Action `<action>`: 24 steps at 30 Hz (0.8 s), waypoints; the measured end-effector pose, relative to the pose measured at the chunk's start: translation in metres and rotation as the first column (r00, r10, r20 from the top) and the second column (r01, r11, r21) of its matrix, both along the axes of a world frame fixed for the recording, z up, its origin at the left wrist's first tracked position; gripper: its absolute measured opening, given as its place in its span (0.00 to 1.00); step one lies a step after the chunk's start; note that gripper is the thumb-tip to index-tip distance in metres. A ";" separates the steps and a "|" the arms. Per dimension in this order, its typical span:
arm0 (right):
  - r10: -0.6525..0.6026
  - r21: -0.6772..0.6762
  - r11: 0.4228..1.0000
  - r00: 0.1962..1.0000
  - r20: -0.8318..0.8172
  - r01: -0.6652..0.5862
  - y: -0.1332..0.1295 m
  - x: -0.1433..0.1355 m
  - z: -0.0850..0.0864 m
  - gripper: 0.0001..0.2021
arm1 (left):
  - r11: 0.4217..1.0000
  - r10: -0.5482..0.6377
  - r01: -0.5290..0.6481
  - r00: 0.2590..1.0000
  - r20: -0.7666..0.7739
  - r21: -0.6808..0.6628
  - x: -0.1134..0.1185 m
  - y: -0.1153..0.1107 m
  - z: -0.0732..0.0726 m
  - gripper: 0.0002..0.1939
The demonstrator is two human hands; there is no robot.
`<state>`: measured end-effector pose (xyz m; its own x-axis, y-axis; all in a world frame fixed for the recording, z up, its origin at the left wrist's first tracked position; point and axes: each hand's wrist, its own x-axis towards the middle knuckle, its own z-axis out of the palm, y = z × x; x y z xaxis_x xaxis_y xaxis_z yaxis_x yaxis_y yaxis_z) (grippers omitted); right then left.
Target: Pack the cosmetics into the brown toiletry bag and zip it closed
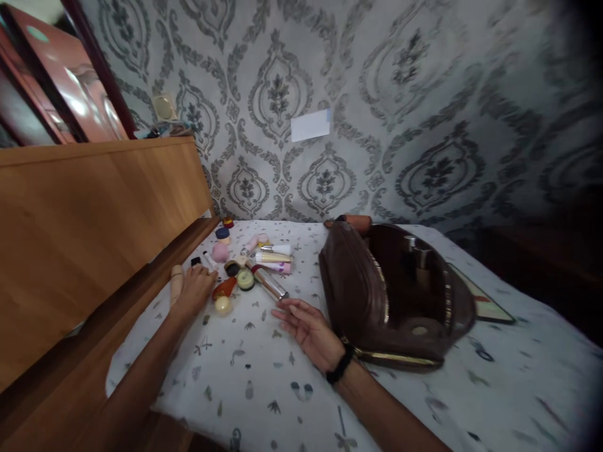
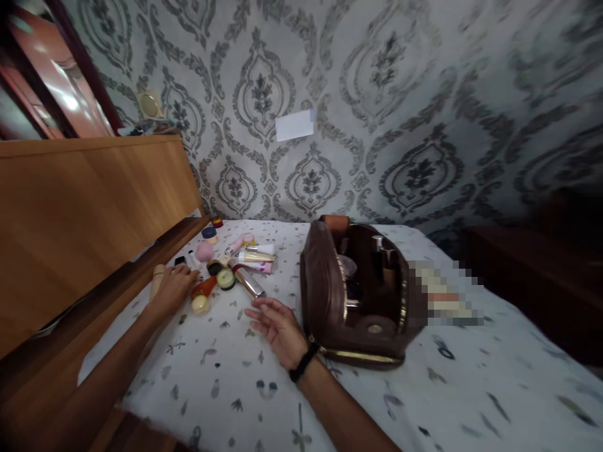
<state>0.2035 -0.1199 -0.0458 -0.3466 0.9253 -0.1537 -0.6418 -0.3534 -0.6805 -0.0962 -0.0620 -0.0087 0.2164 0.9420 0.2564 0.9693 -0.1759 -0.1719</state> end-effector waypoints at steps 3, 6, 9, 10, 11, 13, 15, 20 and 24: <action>0.003 0.004 1.000 1.000 -0.015 -0.003 0.001 0.000 -0.001 0.17 | 0.999 0.004 -0.003 1.000 -0.028 0.038 0.002 0.003 0.000 0.14; -0.001 0.015 1.000 1.000 -0.011 0.001 0.002 0.000 -0.003 0.16 | 0.997 0.016 -0.017 1.000 0.013 0.077 0.003 0.000 0.005 0.13; 0.004 0.016 1.000 1.000 -0.001 -0.004 0.003 0.000 -0.003 0.15 | 0.979 -0.014 -0.050 0.949 0.314 0.195 0.007 -0.009 0.014 0.12; 0.009 0.013 1.000 1.000 0.003 -0.009 0.003 0.000 -0.003 0.15 | 0.968 -0.049 -0.072 0.885 0.464 0.240 0.010 -0.012 0.017 0.12; 0.013 0.010 1.000 1.000 0.008 -0.013 0.003 0.000 -0.003 0.15 | 0.958 -0.092 -0.098 0.788 0.609 0.271 0.013 -0.015 0.020 0.13; 0.021 0.006 1.000 0.999 0.025 -0.021 0.002 0.000 -0.002 0.16 | 0.961 -0.164 -0.101 0.538 0.827 0.256 0.022 -0.019 0.024 0.16; 0.027 0.008 1.000 0.999 0.039 -0.027 0.002 -0.001 0.000 0.18 | 0.983 -0.170 -0.017 0.268 0.948 0.181 0.034 -0.023 0.025 0.19; 0.020 0.017 1.000 0.997 0.072 -0.021 0.000 -0.003 0.002 0.21 | 0.943 -0.025 0.328 -0.120 0.992 0.063 0.074 -0.026 0.018 0.22; -0.012 -0.003 1.000 0.998 0.066 0.012 0.001 -0.005 0.002 0.24 | 0.868 0.010 0.491 -0.172 0.985 0.077 0.097 -0.024 0.007 0.22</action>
